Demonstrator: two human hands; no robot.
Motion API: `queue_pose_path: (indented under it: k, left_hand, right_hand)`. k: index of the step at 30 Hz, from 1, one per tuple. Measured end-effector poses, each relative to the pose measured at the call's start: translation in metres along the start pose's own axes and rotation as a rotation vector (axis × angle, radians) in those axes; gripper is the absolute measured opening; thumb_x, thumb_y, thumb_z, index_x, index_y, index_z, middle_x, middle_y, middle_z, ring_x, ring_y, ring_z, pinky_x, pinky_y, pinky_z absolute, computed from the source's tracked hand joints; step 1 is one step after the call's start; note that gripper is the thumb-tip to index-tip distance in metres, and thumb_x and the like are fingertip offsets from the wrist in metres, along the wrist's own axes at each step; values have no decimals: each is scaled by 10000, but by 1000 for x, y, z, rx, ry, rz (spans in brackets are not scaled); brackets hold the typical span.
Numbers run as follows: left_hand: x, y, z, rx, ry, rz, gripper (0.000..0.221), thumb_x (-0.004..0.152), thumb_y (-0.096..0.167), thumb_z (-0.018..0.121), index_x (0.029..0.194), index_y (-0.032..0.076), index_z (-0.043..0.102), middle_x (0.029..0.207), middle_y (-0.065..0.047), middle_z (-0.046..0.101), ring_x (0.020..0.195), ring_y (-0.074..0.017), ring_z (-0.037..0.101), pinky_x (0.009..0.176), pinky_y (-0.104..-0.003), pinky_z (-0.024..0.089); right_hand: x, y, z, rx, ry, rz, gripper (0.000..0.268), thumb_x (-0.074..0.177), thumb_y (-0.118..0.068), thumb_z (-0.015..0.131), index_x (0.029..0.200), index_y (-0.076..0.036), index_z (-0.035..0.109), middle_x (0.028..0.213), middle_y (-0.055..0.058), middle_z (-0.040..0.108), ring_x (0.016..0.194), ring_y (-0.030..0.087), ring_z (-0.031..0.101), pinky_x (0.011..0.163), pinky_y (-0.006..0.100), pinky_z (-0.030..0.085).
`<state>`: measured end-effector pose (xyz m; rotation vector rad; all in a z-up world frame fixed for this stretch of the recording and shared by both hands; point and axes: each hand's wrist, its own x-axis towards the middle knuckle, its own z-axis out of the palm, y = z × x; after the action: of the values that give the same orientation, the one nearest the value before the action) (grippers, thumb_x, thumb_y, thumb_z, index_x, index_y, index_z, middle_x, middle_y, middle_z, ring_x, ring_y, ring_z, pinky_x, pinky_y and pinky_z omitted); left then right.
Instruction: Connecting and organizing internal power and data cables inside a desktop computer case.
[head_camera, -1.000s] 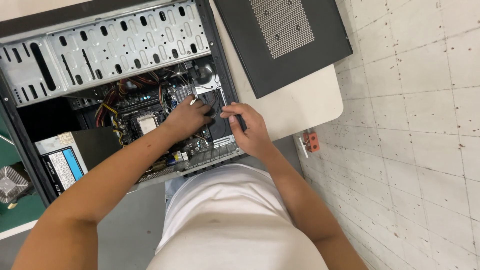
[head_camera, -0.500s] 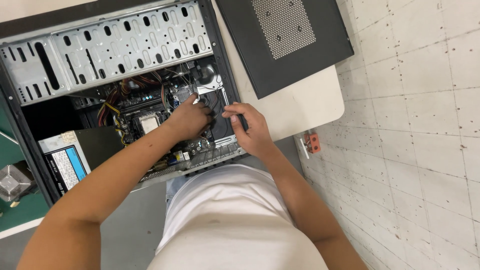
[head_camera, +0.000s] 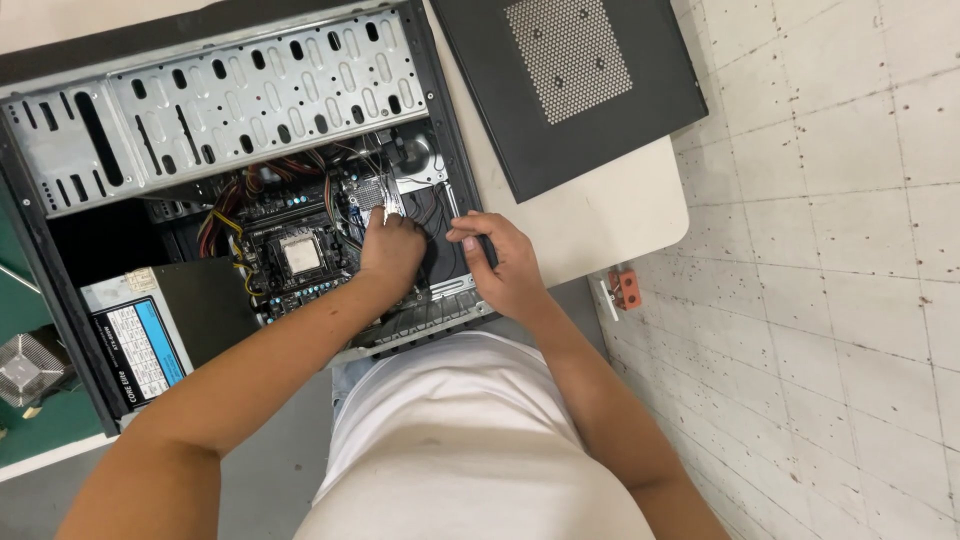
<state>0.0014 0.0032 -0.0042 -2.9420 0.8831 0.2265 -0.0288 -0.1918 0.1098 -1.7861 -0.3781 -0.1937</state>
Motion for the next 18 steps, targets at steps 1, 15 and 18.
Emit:
queue_pose_path:
  k: [1, 15, 18]
  left_hand:
    - [-1, -1, -3, 0, 1, 0, 193, 891, 58, 634, 969, 87, 808, 901, -78, 780, 911, -293, 721, 1034, -587, 308]
    - [-5, -27, 5, -115, -144, 45, 579, 768, 508, 859, 1197, 132, 760, 1108, -82, 770, 1050, -300, 717, 968, -525, 422]
    - [-40, -51, -74, -221, -115, -8, 497, 853, 452, 812, 1240, 146, 751, 1146, -70, 764, 1093, -303, 727, 998, -493, 475]
  right_hand:
    - [0, 1, 0, -1, 0, -1, 219, 1061, -4, 557, 1233, -14, 690, 1009, 91, 790, 1029, 253, 775, 1156, 438, 488]
    - [1, -4, -1, -4, -19, -4, 216, 1059, 5, 553, 1229, -2, 686, 1009, 97, 786, 1024, 273, 771, 1154, 466, 480]
    - [0, 0, -2, -6, -21, -3, 216, 1065, -8, 547, 1234, 1, 680, 1012, 100, 786, 1031, 270, 766, 1159, 472, 472]
